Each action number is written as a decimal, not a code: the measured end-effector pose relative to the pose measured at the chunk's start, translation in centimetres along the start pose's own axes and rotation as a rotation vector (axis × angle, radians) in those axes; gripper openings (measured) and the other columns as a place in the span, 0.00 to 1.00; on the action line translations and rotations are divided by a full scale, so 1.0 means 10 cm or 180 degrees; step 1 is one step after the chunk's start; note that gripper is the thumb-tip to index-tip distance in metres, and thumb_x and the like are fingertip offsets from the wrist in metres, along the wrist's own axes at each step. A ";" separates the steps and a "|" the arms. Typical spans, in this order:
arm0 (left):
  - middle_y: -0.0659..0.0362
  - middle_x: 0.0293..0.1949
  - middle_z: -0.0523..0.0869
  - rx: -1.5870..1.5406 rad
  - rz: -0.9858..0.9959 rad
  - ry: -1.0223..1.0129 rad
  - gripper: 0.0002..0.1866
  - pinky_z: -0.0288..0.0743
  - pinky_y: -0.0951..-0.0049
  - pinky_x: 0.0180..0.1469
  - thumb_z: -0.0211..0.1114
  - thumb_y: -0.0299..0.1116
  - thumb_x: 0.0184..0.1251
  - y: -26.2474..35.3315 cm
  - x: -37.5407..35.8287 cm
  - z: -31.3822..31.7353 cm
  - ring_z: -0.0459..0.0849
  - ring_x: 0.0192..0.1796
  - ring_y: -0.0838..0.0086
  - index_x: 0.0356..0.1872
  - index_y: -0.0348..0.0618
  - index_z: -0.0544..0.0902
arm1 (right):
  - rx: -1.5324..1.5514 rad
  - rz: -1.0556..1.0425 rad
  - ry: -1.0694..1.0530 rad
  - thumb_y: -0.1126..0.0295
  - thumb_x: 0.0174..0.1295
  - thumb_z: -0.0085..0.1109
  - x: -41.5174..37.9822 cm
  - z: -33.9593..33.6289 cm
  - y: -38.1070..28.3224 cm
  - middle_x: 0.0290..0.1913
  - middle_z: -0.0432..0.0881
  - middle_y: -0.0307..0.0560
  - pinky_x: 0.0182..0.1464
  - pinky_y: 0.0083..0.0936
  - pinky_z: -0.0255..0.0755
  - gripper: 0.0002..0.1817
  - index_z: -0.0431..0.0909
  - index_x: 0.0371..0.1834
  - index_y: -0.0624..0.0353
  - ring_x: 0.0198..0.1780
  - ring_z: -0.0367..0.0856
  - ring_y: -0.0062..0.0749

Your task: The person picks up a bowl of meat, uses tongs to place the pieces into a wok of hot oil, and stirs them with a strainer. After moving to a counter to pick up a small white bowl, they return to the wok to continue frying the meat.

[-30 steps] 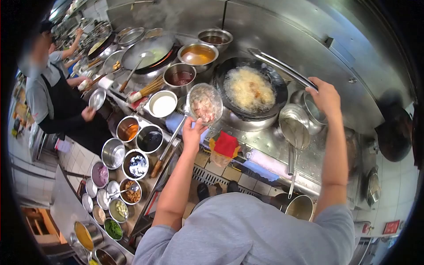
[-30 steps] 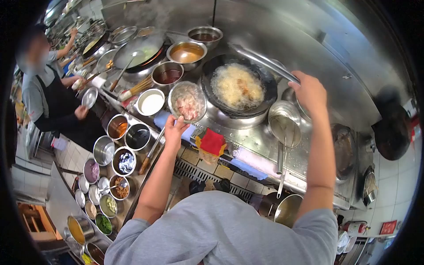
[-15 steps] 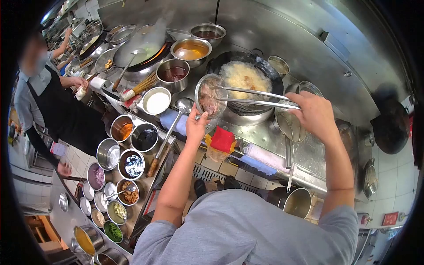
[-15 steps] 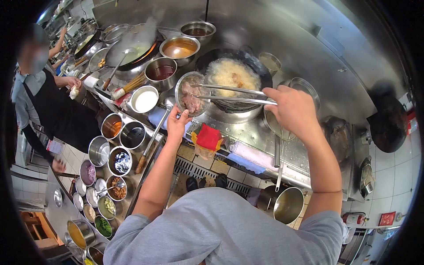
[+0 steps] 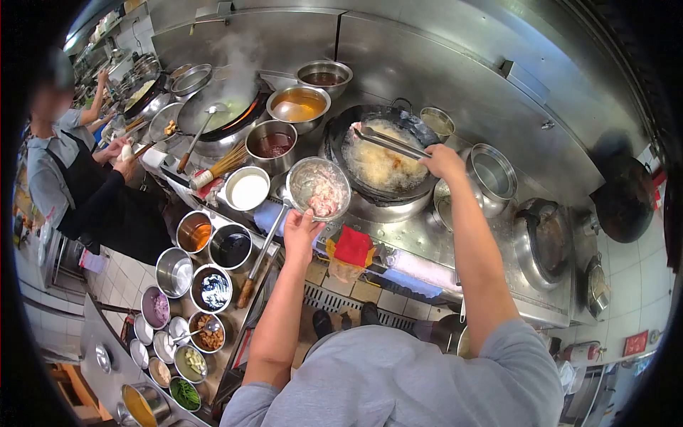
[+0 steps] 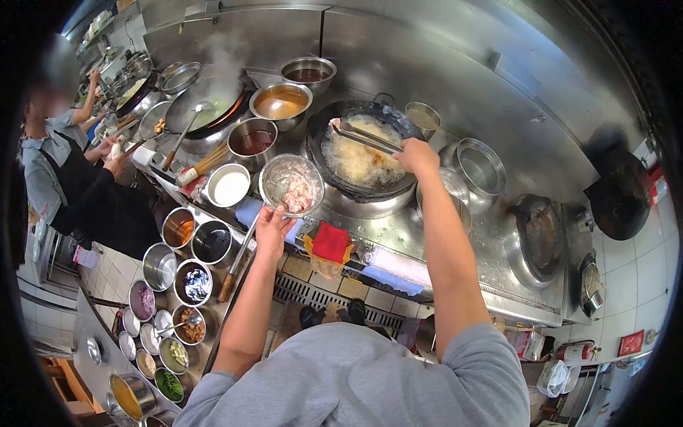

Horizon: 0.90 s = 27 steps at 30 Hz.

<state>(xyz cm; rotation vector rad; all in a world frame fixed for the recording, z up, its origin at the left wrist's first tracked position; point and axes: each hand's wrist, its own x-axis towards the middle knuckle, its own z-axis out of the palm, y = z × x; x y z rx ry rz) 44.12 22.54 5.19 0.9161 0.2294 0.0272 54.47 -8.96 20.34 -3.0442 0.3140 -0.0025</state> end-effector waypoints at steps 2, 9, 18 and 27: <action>0.59 0.37 0.79 -0.0019 0.0000 0.0029 0.06 0.80 0.73 0.39 0.58 0.30 0.67 0.06 -0.05 -0.04 0.82 0.37 0.72 0.34 0.44 0.69 | 0.0010 0.0080 -0.0187 0.52 0.54 0.61 0.06 0.10 -0.06 0.52 0.79 0.45 0.54 0.37 0.71 0.23 0.76 0.53 0.45 0.54 0.77 0.41; 0.58 0.41 0.79 0.0017 0.0148 0.0226 0.06 0.80 0.71 0.42 0.57 0.30 0.67 0.09 -0.01 -0.29 0.82 0.39 0.68 0.35 0.44 0.69 | -0.0014 -0.0392 0.0690 0.54 0.56 0.58 -0.44 -0.65 -0.23 0.50 0.79 0.49 0.50 0.39 0.71 0.20 0.77 0.52 0.46 0.51 0.78 0.44; 0.59 0.47 0.78 0.0677 0.0683 -0.0283 0.04 0.79 0.71 0.45 0.56 0.26 0.67 0.01 0.22 -0.40 0.80 0.43 0.74 0.36 0.43 0.70 | -0.1024 -0.1856 0.0494 0.61 0.52 0.62 -1.72 -1.39 -0.48 0.34 0.80 0.44 0.38 0.37 0.72 0.18 0.78 0.47 0.49 0.39 0.80 0.42; 0.59 0.59 0.70 0.0444 0.0527 -0.0459 0.05 0.80 0.71 0.45 0.57 0.23 0.65 -0.10 0.19 -0.24 0.78 0.49 0.72 0.32 0.39 0.68 | -0.0898 -0.1707 0.0294 0.60 0.52 0.62 -1.70 -1.14 -0.26 0.35 0.81 0.44 0.39 0.36 0.73 0.17 0.78 0.46 0.48 0.40 0.80 0.41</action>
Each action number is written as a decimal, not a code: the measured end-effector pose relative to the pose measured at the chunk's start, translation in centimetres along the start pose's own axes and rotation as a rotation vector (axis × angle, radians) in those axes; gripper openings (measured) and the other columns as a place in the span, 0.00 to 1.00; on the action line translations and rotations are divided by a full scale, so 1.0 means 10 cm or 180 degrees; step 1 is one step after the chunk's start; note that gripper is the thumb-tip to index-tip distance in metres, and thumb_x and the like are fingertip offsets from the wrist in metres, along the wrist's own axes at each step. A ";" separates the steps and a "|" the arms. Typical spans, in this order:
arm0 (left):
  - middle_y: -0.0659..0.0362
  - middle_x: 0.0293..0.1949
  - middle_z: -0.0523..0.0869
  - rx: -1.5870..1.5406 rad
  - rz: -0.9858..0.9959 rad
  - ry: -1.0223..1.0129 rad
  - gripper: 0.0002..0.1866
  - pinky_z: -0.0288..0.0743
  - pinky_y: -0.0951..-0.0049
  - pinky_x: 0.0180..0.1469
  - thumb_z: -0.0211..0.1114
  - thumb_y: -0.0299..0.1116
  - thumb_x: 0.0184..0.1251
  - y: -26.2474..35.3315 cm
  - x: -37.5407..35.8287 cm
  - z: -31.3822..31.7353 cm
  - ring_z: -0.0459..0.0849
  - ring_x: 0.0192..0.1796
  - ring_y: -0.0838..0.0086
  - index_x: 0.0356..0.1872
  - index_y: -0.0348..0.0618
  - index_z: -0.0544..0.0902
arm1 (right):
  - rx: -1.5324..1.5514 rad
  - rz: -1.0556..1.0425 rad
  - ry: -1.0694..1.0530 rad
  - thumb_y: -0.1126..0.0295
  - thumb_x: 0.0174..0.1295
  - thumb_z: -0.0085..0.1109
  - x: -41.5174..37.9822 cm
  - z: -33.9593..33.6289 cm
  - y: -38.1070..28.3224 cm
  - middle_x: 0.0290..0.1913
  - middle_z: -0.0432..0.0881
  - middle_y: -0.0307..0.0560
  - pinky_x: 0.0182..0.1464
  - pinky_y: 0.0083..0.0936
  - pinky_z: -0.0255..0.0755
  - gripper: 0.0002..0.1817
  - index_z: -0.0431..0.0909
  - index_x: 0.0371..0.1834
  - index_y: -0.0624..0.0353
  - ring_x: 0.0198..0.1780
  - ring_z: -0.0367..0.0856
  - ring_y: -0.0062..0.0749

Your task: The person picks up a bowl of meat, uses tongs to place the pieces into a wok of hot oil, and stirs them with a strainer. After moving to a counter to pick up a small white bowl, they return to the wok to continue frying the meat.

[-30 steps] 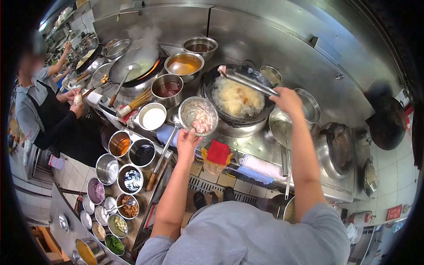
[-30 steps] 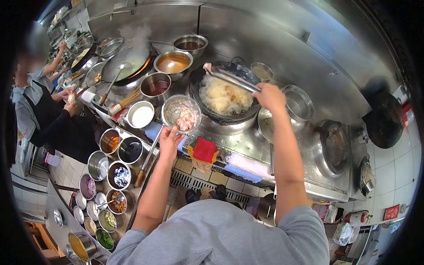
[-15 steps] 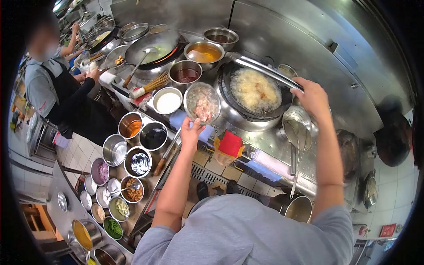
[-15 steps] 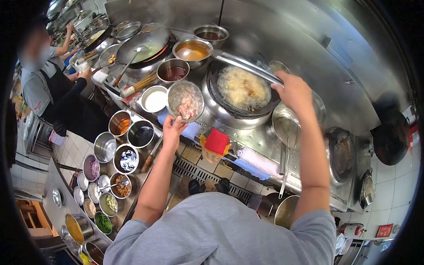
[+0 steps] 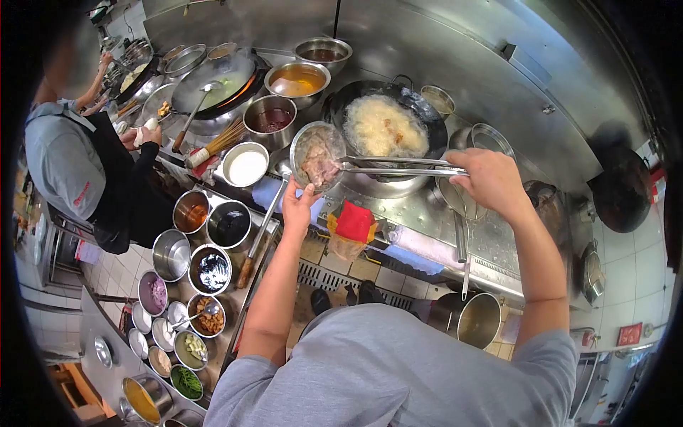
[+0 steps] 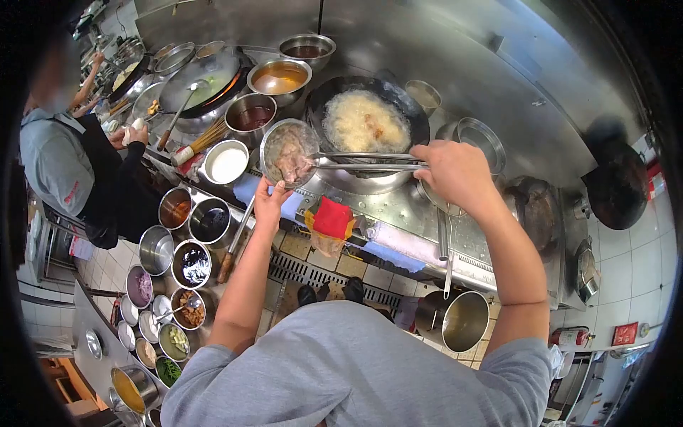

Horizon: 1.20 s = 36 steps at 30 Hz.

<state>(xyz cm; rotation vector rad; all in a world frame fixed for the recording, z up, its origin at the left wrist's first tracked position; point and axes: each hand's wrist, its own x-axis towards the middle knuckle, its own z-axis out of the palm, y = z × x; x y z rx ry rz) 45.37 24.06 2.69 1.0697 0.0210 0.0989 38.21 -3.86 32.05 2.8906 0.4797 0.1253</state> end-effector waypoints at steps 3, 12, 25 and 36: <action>0.60 0.47 0.77 -0.0093 -0.0019 0.0168 0.04 0.80 0.72 0.44 0.56 0.25 0.66 0.00 -0.02 -0.06 0.79 0.45 0.74 0.33 0.41 0.69 | 0.0241 0.0229 0.0380 0.63 0.51 0.63 -0.10 -0.02 0.17 0.38 0.82 0.45 0.42 0.36 0.72 0.17 0.78 0.46 0.48 0.42 0.79 0.43; 0.58 0.38 0.79 -0.0177 -0.0279 0.0499 0.05 0.80 0.72 0.41 0.57 0.30 0.67 0.04 -0.06 -0.08 0.81 0.38 0.73 0.34 0.44 0.69 | 0.0385 0.1336 -0.0071 0.57 0.54 0.62 0.40 0.53 0.38 0.44 0.82 0.43 0.47 0.37 0.73 0.19 0.78 0.49 0.44 0.48 0.79 0.40; 0.58 0.39 0.78 0.0113 0.0074 0.0552 0.07 0.81 0.72 0.39 0.59 0.29 0.66 0.24 -0.13 -0.24 0.80 0.38 0.74 0.33 0.43 0.69 | 0.0331 0.0869 0.0523 0.58 0.56 0.59 0.56 0.21 0.09 0.44 0.81 0.47 0.47 0.38 0.73 0.19 0.76 0.52 0.46 0.47 0.79 0.43; 0.47 0.67 0.62 0.1710 0.1416 0.0429 0.11 0.78 0.77 0.35 0.60 0.23 0.62 -0.02 -0.02 -0.06 0.79 0.41 0.76 0.26 0.36 0.66 | 0.0369 -0.0053 -0.0050 0.58 0.54 0.60 0.11 0.14 -0.26 0.38 0.81 0.49 0.42 0.38 0.73 0.19 0.77 0.48 0.50 0.44 0.79 0.45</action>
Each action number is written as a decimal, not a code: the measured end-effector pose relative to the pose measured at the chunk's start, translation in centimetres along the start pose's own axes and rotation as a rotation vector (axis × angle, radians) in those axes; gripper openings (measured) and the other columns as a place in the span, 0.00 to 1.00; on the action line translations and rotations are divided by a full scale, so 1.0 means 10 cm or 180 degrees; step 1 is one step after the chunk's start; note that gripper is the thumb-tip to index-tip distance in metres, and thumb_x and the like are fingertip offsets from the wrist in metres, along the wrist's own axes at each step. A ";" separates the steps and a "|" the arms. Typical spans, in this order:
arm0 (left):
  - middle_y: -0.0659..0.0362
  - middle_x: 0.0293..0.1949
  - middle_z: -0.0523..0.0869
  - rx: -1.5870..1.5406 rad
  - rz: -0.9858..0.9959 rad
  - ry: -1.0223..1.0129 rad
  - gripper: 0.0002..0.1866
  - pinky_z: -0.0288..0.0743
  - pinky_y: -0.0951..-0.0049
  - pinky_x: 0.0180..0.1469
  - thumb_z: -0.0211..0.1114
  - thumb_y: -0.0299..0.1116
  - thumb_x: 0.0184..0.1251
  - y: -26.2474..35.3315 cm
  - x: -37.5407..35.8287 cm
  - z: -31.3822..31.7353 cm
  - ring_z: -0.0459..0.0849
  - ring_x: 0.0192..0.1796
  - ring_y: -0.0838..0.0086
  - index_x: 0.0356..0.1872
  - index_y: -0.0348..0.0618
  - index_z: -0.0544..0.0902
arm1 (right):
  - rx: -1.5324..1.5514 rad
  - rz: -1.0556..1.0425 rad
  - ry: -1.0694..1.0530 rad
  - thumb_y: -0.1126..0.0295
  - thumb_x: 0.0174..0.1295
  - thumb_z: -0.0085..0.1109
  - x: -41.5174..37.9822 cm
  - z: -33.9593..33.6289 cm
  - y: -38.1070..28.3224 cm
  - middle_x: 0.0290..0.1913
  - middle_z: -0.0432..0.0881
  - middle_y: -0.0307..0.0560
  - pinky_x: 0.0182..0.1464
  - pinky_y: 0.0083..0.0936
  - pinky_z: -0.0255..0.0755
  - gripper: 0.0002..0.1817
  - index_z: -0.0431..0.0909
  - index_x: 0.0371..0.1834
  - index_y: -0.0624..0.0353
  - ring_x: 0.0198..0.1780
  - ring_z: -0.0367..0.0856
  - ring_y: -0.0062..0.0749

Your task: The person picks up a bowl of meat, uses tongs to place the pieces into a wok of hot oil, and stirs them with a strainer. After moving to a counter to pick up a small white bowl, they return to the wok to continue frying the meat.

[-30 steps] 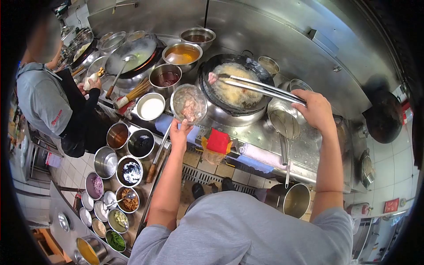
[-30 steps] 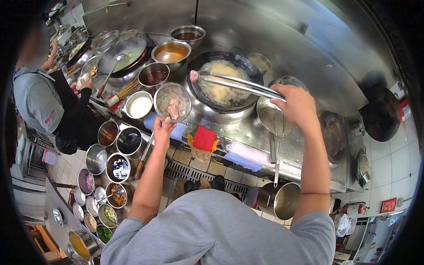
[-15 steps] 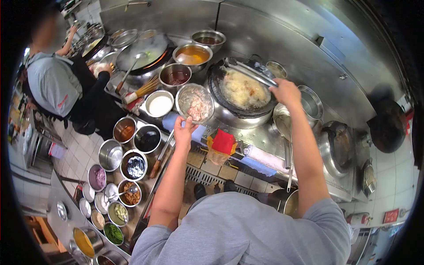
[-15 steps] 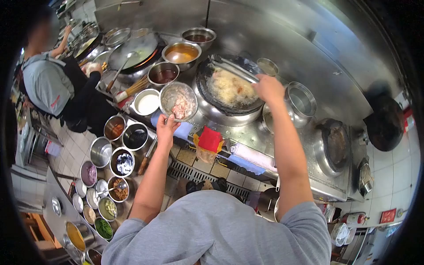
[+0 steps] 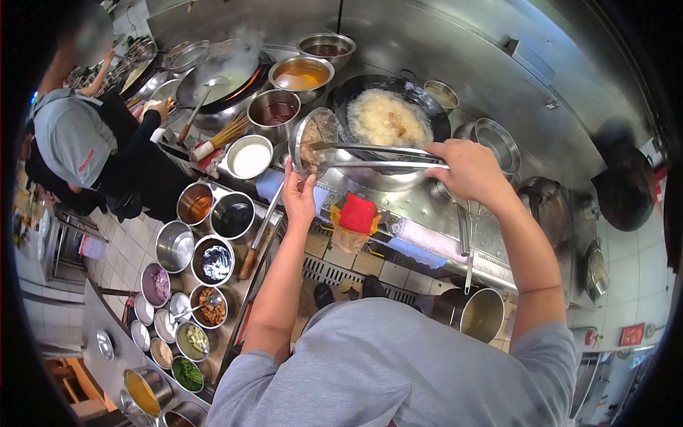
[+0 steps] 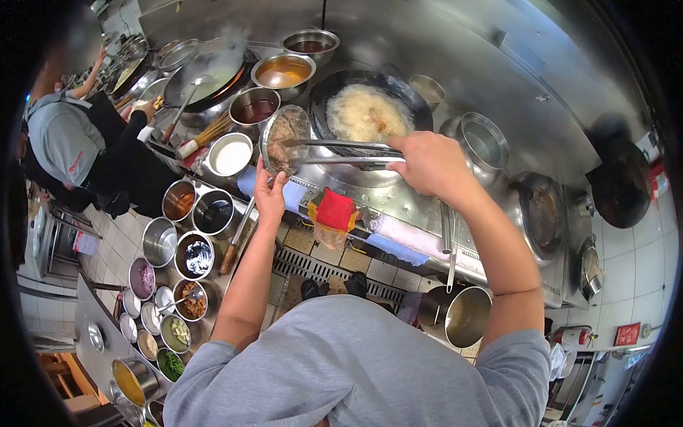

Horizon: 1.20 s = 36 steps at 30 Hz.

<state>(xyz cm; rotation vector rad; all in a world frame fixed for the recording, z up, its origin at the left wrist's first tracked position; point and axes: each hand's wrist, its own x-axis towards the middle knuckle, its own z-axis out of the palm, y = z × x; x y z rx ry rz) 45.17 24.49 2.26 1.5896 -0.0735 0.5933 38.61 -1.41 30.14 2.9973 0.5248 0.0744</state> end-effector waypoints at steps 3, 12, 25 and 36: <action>0.47 0.68 0.60 -0.0388 -0.0126 0.0045 0.12 0.77 0.78 0.35 0.61 0.24 0.61 0.02 -0.02 0.09 0.79 0.40 0.78 0.25 0.35 0.66 | 0.0202 0.0129 -0.0010 0.59 0.53 0.60 0.01 0.10 0.12 0.38 0.82 0.48 0.43 0.38 0.72 0.18 0.78 0.47 0.50 0.44 0.79 0.45; 0.61 0.42 0.78 -0.1693 -0.1115 0.0105 0.07 0.78 0.72 0.45 0.59 0.30 0.66 0.31 0.07 0.22 0.80 0.42 0.75 0.33 0.43 0.69 | 0.0673 0.0561 0.0335 0.63 0.51 0.61 -0.34 -0.09 0.34 0.39 0.82 0.48 0.43 0.36 0.72 0.17 0.79 0.45 0.53 0.41 0.80 0.45; 0.59 0.37 0.79 -0.2378 -0.1666 -0.0109 0.06 0.79 0.73 0.44 0.57 0.29 0.67 0.38 0.32 0.38 0.81 0.38 0.74 0.33 0.43 0.69 | 0.1377 0.1264 0.0392 0.63 0.53 0.62 -0.33 0.01 0.46 0.35 0.82 0.49 0.42 0.30 0.71 0.18 0.78 0.48 0.52 0.37 0.81 0.40; 0.60 0.40 0.79 -0.1771 -0.1383 -0.0227 0.06 0.80 0.71 0.43 0.58 0.30 0.66 0.25 0.12 0.24 0.81 0.40 0.73 0.34 0.44 0.69 | -0.0020 0.0562 0.0482 0.61 0.52 0.63 -0.42 -0.20 0.22 0.35 0.79 0.45 0.40 0.35 0.72 0.19 0.77 0.49 0.47 0.37 0.80 0.43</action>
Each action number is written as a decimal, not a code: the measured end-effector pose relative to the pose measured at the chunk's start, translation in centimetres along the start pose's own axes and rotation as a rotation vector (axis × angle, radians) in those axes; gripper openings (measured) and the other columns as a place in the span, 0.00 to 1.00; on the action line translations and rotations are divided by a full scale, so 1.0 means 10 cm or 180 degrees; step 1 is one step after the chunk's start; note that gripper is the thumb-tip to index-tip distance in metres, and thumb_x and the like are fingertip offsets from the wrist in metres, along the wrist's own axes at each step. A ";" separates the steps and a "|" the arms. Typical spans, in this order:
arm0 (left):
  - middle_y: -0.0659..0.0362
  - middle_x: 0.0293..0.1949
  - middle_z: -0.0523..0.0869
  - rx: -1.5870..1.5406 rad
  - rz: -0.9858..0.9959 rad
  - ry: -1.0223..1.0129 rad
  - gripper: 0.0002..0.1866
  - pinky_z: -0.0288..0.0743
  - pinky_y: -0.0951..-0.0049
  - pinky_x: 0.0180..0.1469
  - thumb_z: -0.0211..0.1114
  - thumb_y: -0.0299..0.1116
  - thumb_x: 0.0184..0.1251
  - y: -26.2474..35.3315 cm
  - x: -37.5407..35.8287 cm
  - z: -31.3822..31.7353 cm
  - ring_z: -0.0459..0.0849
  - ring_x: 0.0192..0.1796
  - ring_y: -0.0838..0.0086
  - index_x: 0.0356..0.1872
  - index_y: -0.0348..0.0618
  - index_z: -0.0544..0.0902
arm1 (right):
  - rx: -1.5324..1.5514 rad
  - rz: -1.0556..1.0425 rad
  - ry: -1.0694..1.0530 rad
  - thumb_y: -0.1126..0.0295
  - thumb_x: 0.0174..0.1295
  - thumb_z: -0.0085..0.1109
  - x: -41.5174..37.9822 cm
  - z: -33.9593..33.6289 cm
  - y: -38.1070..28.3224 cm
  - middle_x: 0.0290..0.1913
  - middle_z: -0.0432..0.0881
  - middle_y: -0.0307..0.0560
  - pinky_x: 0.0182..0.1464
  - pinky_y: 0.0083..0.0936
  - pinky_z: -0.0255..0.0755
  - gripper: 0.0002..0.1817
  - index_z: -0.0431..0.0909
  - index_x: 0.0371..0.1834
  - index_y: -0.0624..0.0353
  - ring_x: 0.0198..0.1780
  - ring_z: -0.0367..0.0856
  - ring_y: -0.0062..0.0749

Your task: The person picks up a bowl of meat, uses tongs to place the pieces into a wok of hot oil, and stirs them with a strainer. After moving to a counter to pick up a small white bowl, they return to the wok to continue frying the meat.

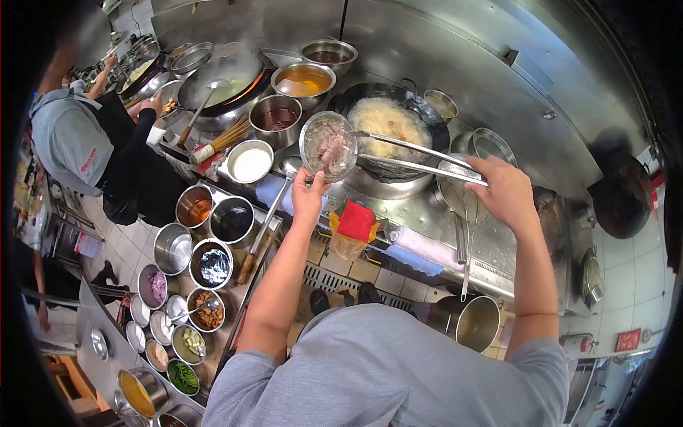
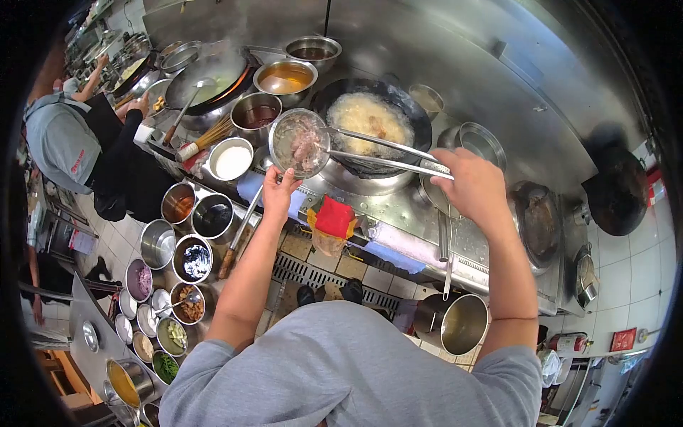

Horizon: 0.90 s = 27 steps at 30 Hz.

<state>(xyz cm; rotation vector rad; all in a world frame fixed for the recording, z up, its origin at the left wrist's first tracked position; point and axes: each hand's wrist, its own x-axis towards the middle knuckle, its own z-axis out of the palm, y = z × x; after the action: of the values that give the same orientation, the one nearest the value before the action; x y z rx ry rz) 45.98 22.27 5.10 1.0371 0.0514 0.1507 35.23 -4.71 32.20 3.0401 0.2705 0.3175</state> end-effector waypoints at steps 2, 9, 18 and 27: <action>0.60 0.40 0.79 0.0195 0.0104 -0.0153 0.06 0.80 0.71 0.43 0.58 0.29 0.66 -0.01 -0.02 -0.04 0.81 0.40 0.74 0.34 0.43 0.69 | -0.0261 -0.0096 -0.0045 0.60 0.51 0.63 0.04 0.00 -0.06 0.33 0.78 0.44 0.38 0.35 0.72 0.19 0.76 0.47 0.47 0.36 0.80 0.42; 0.62 0.39 0.77 0.0305 -0.0150 -0.0315 0.06 0.81 0.75 0.37 0.58 0.27 0.66 0.03 -0.06 -0.21 0.79 0.37 0.78 0.31 0.42 0.70 | -0.1017 -0.0543 -0.0014 0.60 0.52 0.62 0.14 -0.12 -0.01 0.31 0.76 0.40 0.34 0.33 0.73 0.16 0.75 0.44 0.46 0.33 0.80 0.39; 0.60 0.36 0.79 -0.0281 -0.0465 -0.0002 0.06 0.80 0.72 0.39 0.58 0.30 0.67 0.07 -0.05 -0.23 0.82 0.35 0.73 0.33 0.45 0.69 | 0.0420 0.0246 0.0709 0.65 0.51 0.62 -0.04 -0.48 0.33 0.36 0.81 0.46 0.41 0.34 0.71 0.17 0.79 0.47 0.46 0.40 0.79 0.42; 0.59 0.34 0.78 -0.0283 -0.0517 0.0367 0.07 0.80 0.72 0.37 0.59 0.30 0.66 0.15 -0.07 -0.29 0.82 0.32 0.70 0.33 0.45 0.68 | -0.0077 0.0752 -0.0795 0.56 0.55 0.60 0.57 0.75 0.42 0.48 0.81 0.44 0.50 0.36 0.72 0.20 0.77 0.52 0.43 0.51 0.78 0.40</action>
<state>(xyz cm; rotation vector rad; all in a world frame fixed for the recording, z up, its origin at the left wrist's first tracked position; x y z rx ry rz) 44.78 25.37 4.88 0.9305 0.2310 0.0644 42.97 -8.24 26.43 3.0460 -0.1078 -0.0484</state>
